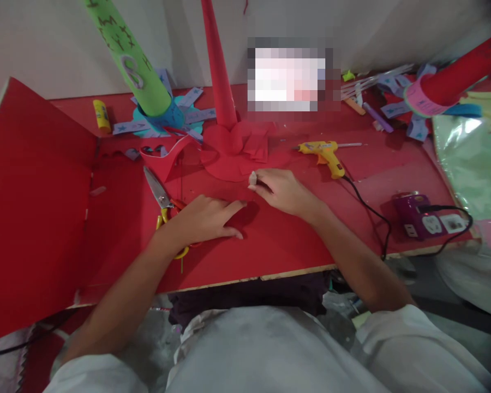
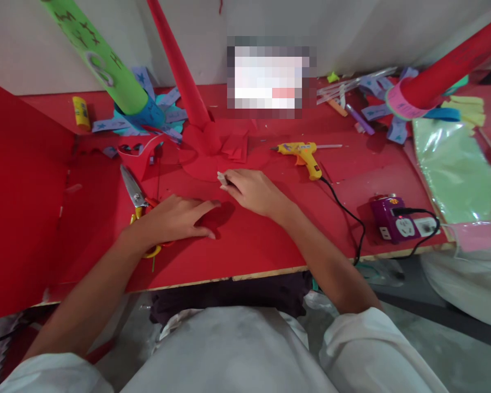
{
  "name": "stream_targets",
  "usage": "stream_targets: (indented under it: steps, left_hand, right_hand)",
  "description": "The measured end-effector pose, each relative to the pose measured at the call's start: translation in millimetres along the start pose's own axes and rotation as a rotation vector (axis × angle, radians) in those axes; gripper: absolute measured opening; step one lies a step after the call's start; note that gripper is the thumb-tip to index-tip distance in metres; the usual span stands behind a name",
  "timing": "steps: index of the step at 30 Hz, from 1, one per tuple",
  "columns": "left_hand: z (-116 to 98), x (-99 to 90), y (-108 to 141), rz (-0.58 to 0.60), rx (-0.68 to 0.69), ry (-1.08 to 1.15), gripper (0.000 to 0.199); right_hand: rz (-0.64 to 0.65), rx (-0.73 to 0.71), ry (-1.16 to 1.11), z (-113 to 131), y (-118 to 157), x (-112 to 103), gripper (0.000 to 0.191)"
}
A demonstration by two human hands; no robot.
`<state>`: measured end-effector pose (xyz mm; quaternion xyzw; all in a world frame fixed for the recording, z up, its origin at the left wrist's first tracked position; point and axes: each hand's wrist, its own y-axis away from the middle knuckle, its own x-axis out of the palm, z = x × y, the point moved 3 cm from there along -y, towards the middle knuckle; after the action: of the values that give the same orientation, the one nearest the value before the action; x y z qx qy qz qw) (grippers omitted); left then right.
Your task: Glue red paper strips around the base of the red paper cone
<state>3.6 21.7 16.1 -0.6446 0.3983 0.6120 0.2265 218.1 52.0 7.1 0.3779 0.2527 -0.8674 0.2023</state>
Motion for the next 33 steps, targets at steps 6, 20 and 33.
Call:
stream_targets:
  steps: [6, 20, 33]
  left_hand:
    - [-5, -2.9, 1, -0.008, 0.003, -0.064, 0.061]
    - [14, -6.5, 3, -0.664, -0.24, 0.2, 0.023]
    - [32, -9.8, -3, -0.973, -0.259, 1.575, 0.045]
  right_hand:
    - [-0.178, 0.082, 0.019, -12, 7, -10, 0.022]
    - [-0.319, 0.07, 0.13, -19, 13, -13, 0.02]
    - [-0.045, 0.038, 0.102, -8, 10, -2, 0.044]
